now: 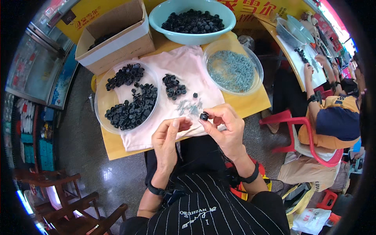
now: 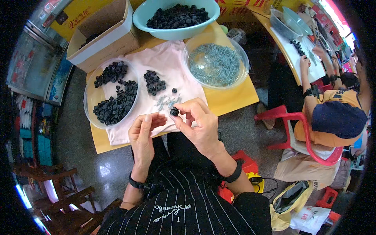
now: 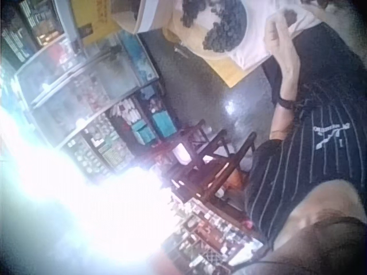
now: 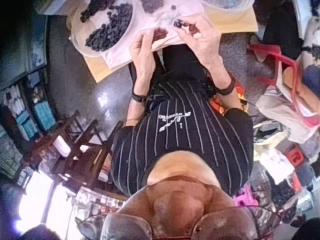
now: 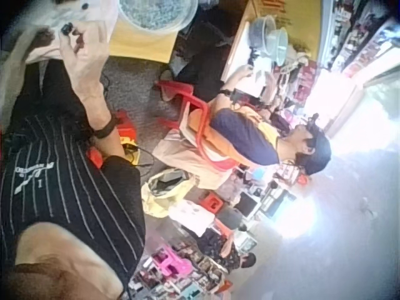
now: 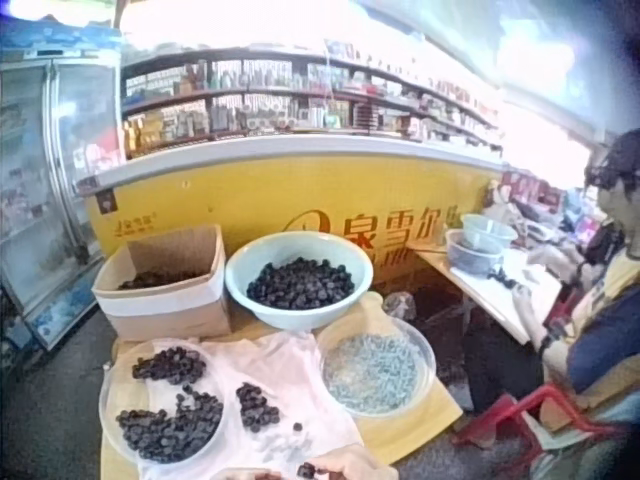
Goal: The person assembles components by hand by picking up a black plastic cap and a metal screw, inserting the screw into the cap, and pressing them together before placing the unit into a pile.
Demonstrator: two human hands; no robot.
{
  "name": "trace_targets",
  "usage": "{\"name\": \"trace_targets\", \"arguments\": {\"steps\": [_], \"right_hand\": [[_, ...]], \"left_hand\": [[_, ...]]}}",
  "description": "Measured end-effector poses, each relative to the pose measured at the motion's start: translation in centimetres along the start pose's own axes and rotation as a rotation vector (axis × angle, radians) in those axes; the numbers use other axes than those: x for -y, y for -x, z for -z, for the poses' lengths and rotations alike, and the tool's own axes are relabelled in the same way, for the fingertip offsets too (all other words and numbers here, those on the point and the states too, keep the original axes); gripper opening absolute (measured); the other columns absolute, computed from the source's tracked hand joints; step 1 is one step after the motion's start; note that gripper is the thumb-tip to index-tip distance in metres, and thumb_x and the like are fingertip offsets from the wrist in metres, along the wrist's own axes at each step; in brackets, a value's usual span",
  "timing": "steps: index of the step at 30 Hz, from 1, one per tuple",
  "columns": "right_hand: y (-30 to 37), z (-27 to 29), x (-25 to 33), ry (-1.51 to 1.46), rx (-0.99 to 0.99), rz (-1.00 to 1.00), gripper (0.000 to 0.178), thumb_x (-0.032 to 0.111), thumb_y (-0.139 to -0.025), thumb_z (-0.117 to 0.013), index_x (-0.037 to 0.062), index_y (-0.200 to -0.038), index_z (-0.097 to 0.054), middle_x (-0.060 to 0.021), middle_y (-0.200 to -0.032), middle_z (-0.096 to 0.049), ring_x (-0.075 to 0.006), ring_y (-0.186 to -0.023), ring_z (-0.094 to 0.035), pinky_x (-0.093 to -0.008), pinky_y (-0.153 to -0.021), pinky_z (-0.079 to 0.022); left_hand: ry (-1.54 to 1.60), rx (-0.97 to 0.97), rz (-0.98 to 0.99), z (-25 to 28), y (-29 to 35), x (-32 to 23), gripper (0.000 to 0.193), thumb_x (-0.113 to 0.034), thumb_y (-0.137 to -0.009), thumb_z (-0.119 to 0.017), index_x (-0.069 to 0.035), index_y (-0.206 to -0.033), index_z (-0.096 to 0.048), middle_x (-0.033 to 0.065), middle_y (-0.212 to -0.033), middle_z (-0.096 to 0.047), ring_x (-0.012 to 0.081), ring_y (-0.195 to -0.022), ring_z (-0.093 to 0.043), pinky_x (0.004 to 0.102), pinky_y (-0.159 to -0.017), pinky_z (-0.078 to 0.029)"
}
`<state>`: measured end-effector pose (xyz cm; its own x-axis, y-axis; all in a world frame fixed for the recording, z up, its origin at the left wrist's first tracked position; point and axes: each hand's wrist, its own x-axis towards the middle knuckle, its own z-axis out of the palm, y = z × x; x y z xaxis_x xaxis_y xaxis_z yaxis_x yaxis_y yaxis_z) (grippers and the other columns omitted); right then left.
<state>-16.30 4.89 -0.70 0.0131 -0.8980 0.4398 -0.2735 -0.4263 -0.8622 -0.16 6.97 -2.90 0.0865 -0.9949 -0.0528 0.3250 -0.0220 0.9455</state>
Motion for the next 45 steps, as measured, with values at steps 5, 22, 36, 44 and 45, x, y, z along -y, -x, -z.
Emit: {"name": "trace_targets", "arguments": {"steps": [5, 22, 36, 44, 45], "right_hand": [[-1.4, 0.8, -1.0, 0.227, -0.011, 0.195, 0.028, -0.004, -0.069, -0.075, 0.0015, -0.094, -0.064, -0.0067, -0.085, -0.061, -0.0086, -0.058, -0.054, -0.0211, -0.05, -0.044], [-22.0, 2.7, -3.7, 0.613, -0.151, 0.409, 0.026, 0.021, -0.079, -0.072, -0.0001, -0.092, -0.064, -0.0094, -0.077, -0.061, -0.0188, -0.061, -0.055, -0.0293, -0.06, -0.046], [-6.7, -1.2, -3.4, 0.476, 0.35, 0.035, 0.014, 0.011, -0.078, -0.066, 0.0033, -0.089, -0.063, -0.0137, -0.082, -0.059, -0.0318, -0.08, -0.06, -0.0389, -0.069, -0.048], [-4.5, -1.6, -5.7, 0.615, 0.286, 0.186, 0.01, 0.009, -0.075, -0.063, 0.0054, -0.082, -0.057, -0.0116, -0.084, -0.057, -0.0299, -0.083, -0.057, -0.0383, -0.072, -0.047], [-4.4, -2.1, -5.8, 0.602, 0.262, 0.216, 0.009, 0.009, -0.073, -0.061, 0.0058, -0.079, -0.055, -0.0106, -0.082, -0.057, -0.0291, -0.084, -0.057, -0.0384, -0.072, -0.047]], "left_hand": [[-0.362, -0.062, -0.159, 1.8, -1.5, 0.9, 0.017, -0.01, -0.093, -0.057, 0.004, -0.093, -0.065, 0.007, -0.086, -0.066, 0.0114, -0.079, -0.061, 0.023, -0.071, -0.049], [-0.501, -0.058, -0.187, 2.5, -1.7, 1.8, 0.011, -0.006, -0.089, -0.063, 0.003, -0.094, -0.066, 0.0081, -0.088, -0.066, 0.0091, -0.072, -0.057, 0.0202, -0.062, -0.045], [-0.593, -0.151, -0.221, 2.1, -2.5, 1.8, 0.012, -0.004, -0.086, -0.064, 0.0, -0.098, -0.066, 0.0083, -0.091, -0.062, 0.012, -0.069, -0.057, 0.0237, -0.061, -0.046], [-0.862, -0.078, -0.329, 0.7, -2.7, 2.0, 0.013, -0.001, -0.081, -0.066, 0.0, -0.094, -0.064, 0.0106, -0.089, -0.059, 0.0204, -0.069, -0.06, 0.0294, -0.062, -0.048], [-0.843, -0.098, -0.327, 0.6, -2.6, 2.0, 0.013, -0.001, -0.081, -0.066, 0.0, -0.094, -0.064, 0.011, -0.089, -0.059, 0.0208, -0.069, -0.059, 0.0294, -0.061, -0.048]]}}
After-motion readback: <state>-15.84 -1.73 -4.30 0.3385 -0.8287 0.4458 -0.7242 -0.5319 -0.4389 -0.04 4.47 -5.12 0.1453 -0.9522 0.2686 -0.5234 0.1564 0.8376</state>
